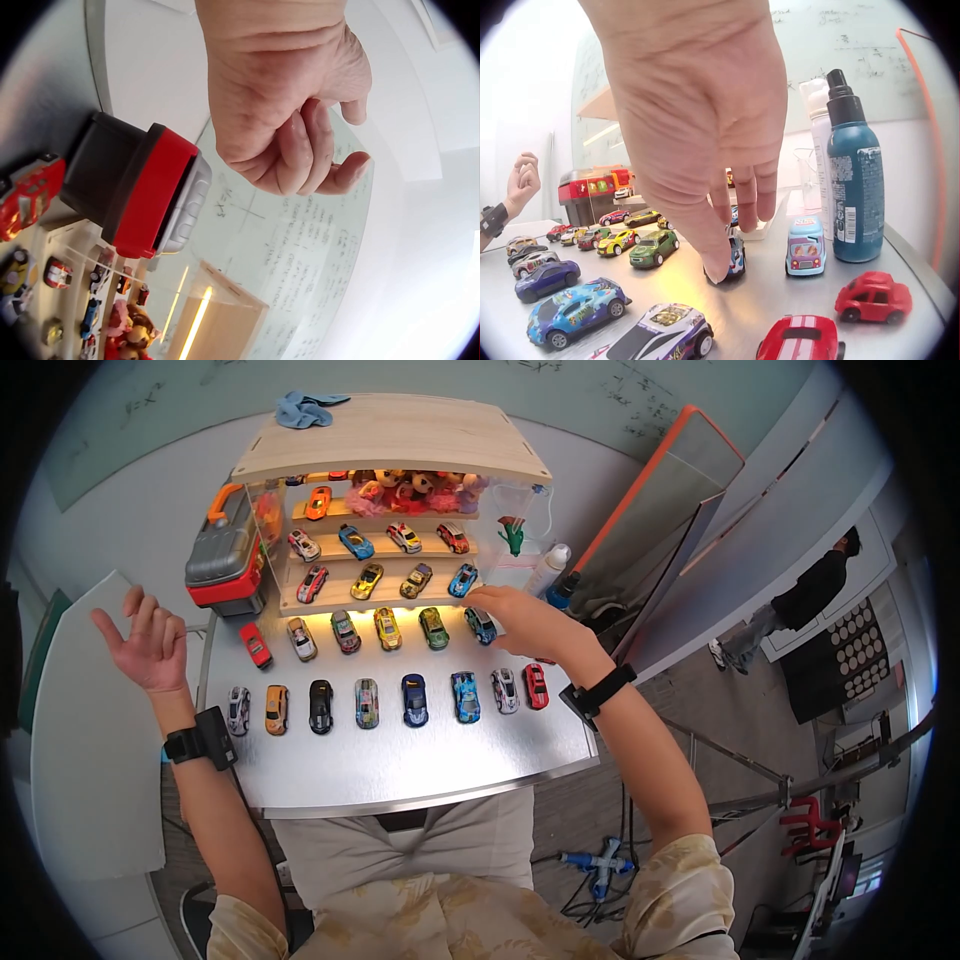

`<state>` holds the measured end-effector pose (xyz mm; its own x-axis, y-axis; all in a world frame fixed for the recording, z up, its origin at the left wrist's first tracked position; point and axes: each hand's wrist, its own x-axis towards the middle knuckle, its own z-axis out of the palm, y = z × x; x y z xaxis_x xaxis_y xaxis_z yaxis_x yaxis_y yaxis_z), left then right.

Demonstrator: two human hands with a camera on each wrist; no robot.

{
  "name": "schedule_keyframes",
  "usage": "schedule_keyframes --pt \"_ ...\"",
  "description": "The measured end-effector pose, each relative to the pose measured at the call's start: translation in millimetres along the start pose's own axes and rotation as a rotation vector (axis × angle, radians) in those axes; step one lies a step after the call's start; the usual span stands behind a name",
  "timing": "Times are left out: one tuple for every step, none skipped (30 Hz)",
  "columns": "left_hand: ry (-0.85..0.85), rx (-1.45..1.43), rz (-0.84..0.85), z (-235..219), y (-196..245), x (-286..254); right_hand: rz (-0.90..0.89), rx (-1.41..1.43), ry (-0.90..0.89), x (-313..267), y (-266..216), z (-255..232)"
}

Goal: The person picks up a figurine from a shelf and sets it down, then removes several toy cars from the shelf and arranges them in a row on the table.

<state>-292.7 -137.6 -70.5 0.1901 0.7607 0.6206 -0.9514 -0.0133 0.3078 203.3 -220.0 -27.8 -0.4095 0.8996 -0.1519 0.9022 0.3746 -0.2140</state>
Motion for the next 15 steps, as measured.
schedule_keyframes --pt "0.001 0.004 0.002 0.2 0.1 0.1 0.000 -0.006 -0.016 2.6 0.3 0.1" --pt "0.000 0.001 0.002 0.3 0.3 -0.1 -0.002 -0.012 -0.031 5.2 0.3 0.3" --pt "-0.001 -0.003 0.003 0.2 0.3 -0.2 -0.003 -0.019 -0.047 7.5 -0.3 0.4" --pt "-0.001 -0.007 0.003 0.4 0.3 -0.4 0.017 -0.010 -0.060 8.7 -2.6 -0.9" --pt "-0.006 -0.005 0.005 -0.1 0.2 -0.4 0.038 -0.002 -0.074 8.8 -6.1 -3.4" --pt "-0.011 -0.003 0.006 -0.4 0.1 -0.1 0.060 0.007 -0.087 9.0 -7.9 -4.9" --pt "-0.017 -0.001 0.007 -0.3 -0.2 0.2 0.065 0.002 -0.090 9.6 -7.6 -4.8" --pt "-0.019 -0.001 0.007 -0.1 -0.4 0.2 0.069 -0.002 -0.093 10.4 -7.2 -4.5" --pt "-0.022 -0.002 0.006 0.4 -0.6 0.5 0.073 -0.007 -0.096 10.9 -7.0 -4.5" --pt "-0.025 -0.002 0.006 0.8 -0.8 0.6 0.078 0.003 -0.097 11.1 -7.6 -4.7" --pt "-0.024 -0.002 0.007 0.7 -0.8 0.6 0.082 0.013 -0.097 11.1 -8.5 -4.9" --pt "-0.023 -0.002 0.007 0.3 -0.8 0.6 0.087 0.023 -0.098 10.9 -9.0 -5.3" --pt "-0.023 -0.002 0.007 0.3 -0.7 0.6 0.085 0.030 -0.094 10.7 -8.0 -4.7" --pt "-0.023 0.000 0.007 0.2 -0.8 0.6 0.082 0.038 -0.090 10.6 -6.3 -3.5" --pt "-0.023 0.002 0.007 0.3 -0.9 0.8 0.080 0.045 -0.086 10.0 -5.1 -3.0"
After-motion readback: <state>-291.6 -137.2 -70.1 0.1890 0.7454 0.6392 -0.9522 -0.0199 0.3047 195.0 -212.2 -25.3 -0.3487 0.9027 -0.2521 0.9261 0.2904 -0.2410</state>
